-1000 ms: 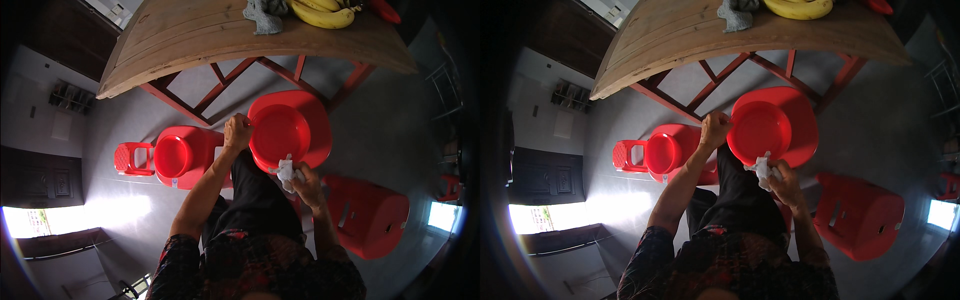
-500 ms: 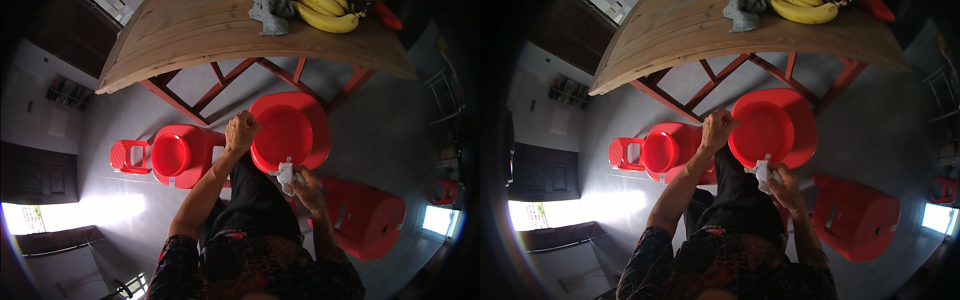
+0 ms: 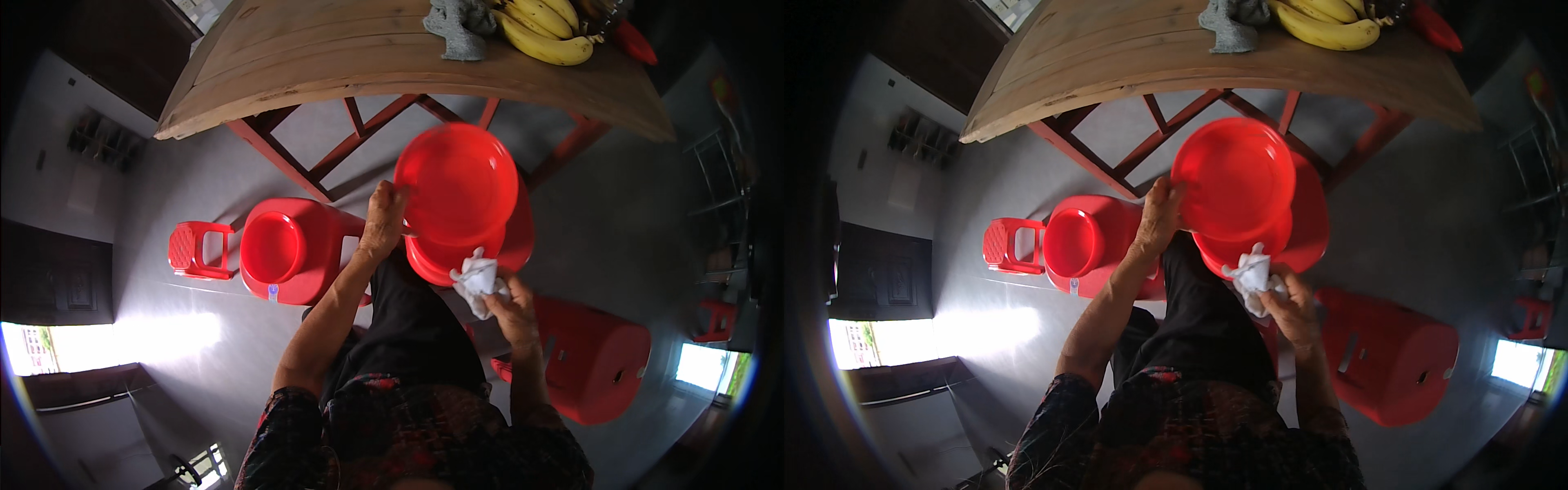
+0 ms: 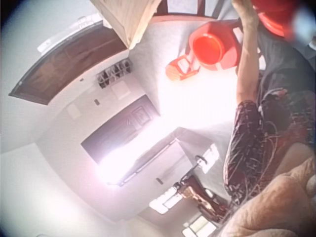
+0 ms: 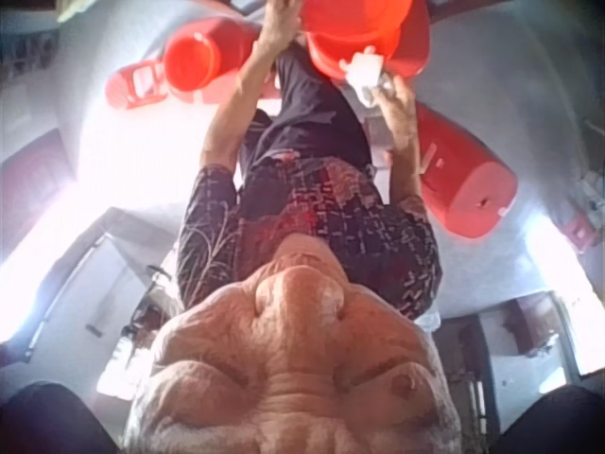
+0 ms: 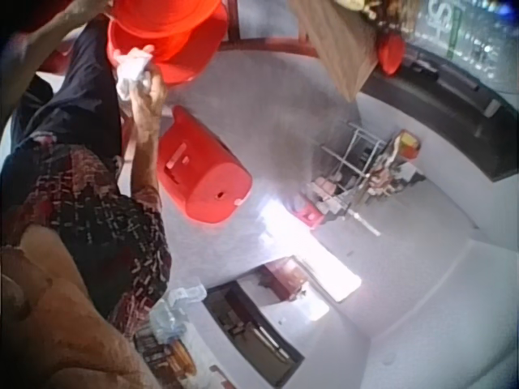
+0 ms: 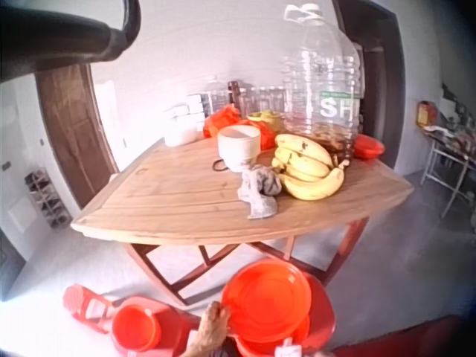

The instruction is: The person sits on a low stool and wipes the interior and exterior surfaces of red plastic basins using a white cloth. They handle the basins one at a time, rotating them to clean different sides, and occasionally stack them on top of each other.

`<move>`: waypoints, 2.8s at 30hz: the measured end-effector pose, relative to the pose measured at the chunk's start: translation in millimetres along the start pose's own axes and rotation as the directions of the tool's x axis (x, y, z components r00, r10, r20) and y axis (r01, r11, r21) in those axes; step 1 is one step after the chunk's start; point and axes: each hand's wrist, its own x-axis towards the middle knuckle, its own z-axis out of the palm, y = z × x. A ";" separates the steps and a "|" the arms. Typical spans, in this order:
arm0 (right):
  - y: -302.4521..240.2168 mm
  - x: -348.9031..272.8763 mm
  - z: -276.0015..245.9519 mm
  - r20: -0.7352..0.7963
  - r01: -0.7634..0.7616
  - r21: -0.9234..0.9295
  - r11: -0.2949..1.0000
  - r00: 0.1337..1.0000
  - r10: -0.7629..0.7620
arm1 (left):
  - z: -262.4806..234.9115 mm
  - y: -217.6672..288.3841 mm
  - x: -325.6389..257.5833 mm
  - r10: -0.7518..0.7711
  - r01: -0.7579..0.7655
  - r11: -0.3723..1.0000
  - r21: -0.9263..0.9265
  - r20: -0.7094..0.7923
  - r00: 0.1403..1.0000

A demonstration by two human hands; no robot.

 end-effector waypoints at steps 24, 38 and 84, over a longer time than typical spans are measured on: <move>-43.9 61.4 143.7 0.690 0.710 -0.698 -0.095 0.631 -0.354 | -66.4 -29.7 -127.4 0.118 -0.329 0.724 -0.607 -0.361 0.925; -24.8 85.2 184.4 0.672 0.807 -0.589 -0.029 0.470 -0.572 | -71.1 -29.3 -133.4 0.151 -0.259 0.877 -0.404 -0.281 0.948; 16.2 54.1 177.5 0.656 0.760 -0.611 0.222 0.643 -0.396 | -88.9 -15.9 -144.8 0.417 -0.437 0.895 0.090 -0.517 0.748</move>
